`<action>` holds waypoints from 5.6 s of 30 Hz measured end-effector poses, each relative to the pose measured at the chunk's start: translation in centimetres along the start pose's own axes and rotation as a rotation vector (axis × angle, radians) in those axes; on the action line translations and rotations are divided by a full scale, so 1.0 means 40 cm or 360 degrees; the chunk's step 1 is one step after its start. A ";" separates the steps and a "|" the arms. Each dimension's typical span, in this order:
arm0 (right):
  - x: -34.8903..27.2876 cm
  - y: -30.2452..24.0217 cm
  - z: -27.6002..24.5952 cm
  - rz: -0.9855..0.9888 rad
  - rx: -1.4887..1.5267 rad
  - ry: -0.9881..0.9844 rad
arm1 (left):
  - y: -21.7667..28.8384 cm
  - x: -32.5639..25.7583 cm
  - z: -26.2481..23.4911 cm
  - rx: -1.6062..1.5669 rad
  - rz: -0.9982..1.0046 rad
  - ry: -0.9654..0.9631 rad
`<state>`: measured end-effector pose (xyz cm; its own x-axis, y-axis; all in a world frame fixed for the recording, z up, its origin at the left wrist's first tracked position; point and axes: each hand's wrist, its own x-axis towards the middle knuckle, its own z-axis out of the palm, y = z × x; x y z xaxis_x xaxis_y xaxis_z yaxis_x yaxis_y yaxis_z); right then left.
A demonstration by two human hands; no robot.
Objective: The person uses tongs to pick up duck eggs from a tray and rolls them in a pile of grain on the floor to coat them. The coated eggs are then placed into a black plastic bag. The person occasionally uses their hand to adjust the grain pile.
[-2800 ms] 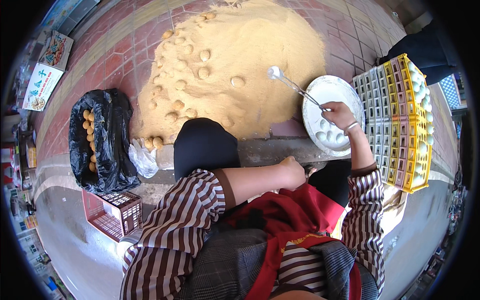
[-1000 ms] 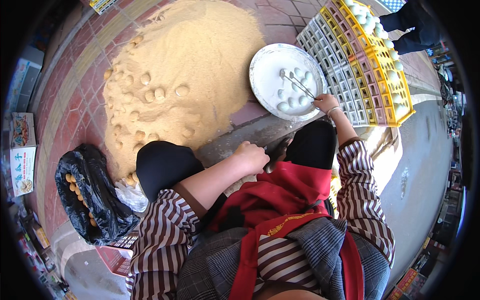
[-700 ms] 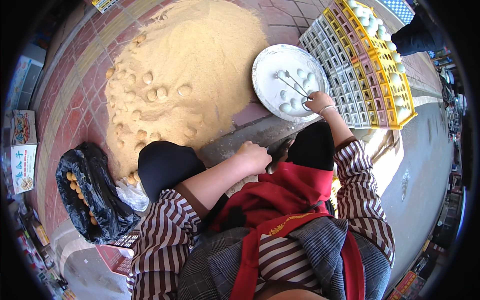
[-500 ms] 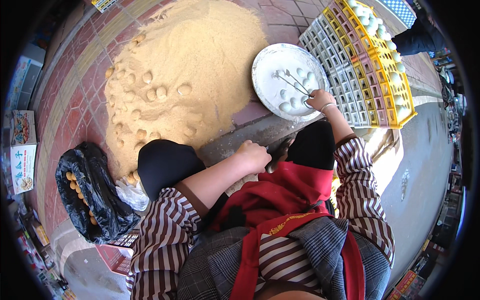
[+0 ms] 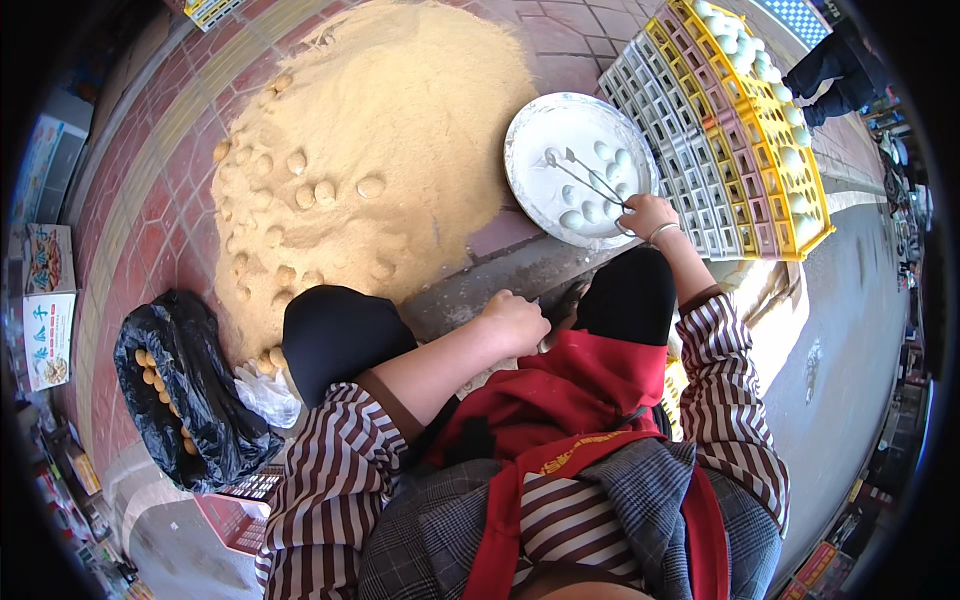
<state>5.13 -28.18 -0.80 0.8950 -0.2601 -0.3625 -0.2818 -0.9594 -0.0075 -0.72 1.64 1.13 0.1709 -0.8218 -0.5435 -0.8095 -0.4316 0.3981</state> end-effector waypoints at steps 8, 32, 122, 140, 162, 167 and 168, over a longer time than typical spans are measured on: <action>0.071 0.028 0.061 -0.0066 0.0203 -0.0021 | 0.024 0.028 -0.021 0.0012 0.0020 0.0015; -0.071 0.137 -0.049 -0.0127 0.1240 -0.0255 | -0.010 -0.030 0.006 -0.0040 -0.0111 0.0169; -0.010 -0.030 0.008 0.0059 0.0231 -0.0116 | -0.014 -0.001 -0.027 -0.0040 -0.0057 -0.0026; -0.037 -0.035 0.006 -0.0043 0.0142 -0.0109 | -0.010 0.004 -0.027 -0.0018 -0.0075 -0.0050; -0.093 0.103 -0.051 -0.0087 0.0424 -0.0012 | -0.011 0.004 -0.026 0.0010 -0.0050 0.0005; -0.072 0.145 -0.009 -0.0128 0.0441 -0.0078 | -0.012 0.006 -0.015 -0.0001 -0.0056 0.0033; -0.069 0.146 -0.004 -0.0143 0.0433 -0.0091 | -0.012 0.005 -0.012 0.0002 -0.0080 0.0035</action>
<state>1.06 -33.09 0.32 0.9018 -0.1612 -0.4011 -0.2914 -0.9120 -0.2887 -0.01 1.51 1.16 0.2241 -0.8071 -0.5463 -0.8001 -0.4724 0.3697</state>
